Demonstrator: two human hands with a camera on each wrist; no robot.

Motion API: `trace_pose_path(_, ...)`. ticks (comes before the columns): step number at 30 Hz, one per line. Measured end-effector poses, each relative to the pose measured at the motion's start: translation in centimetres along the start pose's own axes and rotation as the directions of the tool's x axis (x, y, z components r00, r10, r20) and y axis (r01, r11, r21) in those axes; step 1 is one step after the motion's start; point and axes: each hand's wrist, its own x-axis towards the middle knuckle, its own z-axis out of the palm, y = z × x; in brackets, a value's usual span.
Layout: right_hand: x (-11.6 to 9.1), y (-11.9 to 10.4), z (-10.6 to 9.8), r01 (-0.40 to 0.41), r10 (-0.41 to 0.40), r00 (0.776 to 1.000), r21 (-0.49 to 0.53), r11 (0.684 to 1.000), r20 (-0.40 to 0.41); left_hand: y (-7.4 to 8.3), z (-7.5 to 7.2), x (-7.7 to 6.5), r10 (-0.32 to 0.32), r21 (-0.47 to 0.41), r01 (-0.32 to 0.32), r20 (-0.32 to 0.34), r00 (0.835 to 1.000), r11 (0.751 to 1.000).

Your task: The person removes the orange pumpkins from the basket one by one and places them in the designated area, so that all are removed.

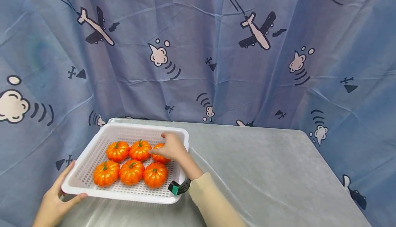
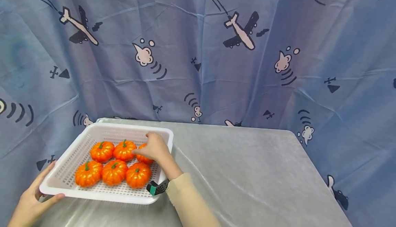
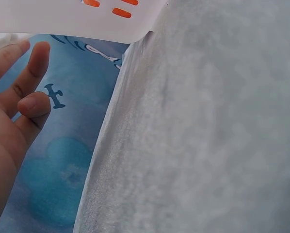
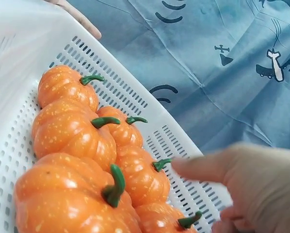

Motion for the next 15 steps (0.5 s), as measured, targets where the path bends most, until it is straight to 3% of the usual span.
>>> trace_pose_path(9,0.09,-0.4,0.4,-0.089,0.092,0.996,-0.168,0.982,0.01,-0.04,0.1,0.14,0.022,-0.013,-0.022,-0.006,1.0,1.0)
trace_pose_path(15,0.18,-0.44,0.8,-0.1,0.118,0.992,-0.259,0.961,0.053,0.09,0.1,0.04,0.008,-0.008,-0.008,-0.009,1.0,1.0)
